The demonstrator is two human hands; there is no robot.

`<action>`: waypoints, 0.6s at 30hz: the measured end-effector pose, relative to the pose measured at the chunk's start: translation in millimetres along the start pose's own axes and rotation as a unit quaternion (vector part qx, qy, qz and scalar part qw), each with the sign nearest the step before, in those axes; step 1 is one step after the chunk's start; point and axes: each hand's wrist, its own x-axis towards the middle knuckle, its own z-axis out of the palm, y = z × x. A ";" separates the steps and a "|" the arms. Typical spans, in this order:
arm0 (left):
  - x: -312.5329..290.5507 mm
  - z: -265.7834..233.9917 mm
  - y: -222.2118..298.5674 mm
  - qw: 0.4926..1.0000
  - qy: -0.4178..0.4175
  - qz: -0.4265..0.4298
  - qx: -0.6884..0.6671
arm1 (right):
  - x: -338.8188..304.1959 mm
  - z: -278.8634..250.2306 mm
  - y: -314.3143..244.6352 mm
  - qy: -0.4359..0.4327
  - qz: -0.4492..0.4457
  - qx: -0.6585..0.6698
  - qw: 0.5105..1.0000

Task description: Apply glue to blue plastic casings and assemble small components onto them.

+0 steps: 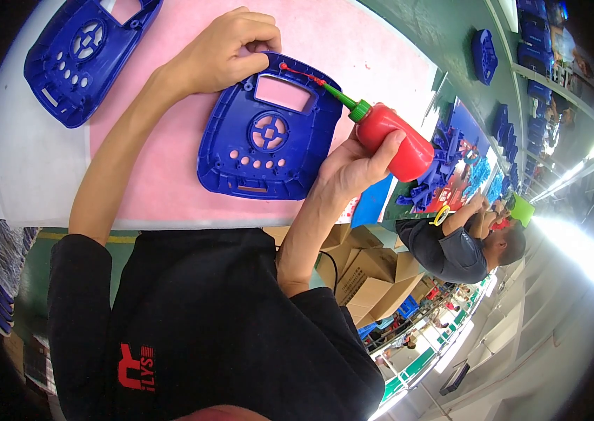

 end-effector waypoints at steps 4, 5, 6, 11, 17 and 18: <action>0.1 0.4 -0.5 1.000 0.002 0.005 0.003 | 0.0 -0.3 0.0 0.001 0.002 -0.002 1.000; -0.1 0.4 -0.7 1.000 0.002 0.005 0.003 | 0.0 -0.7 0.0 0.001 0.002 -0.002 1.000; -0.1 0.2 -0.6 1.000 0.001 0.006 0.006 | 0.2 -0.8 0.2 0.001 0.002 -0.002 1.000; -0.3 -0.1 -0.8 1.000 0.001 0.006 0.009 | -1.0 0.5 0.2 -0.002 0.000 -0.003 1.000; -1.0 -3.2 3.3 0.999 -0.035 -0.025 0.000 | -2.3 4.3 -3.1 0.000 -0.001 0.006 1.000; -1.2 -3.3 3.5 0.999 -0.036 -0.028 0.002 | -2.6 4.9 -3.1 0.000 -0.001 0.006 1.000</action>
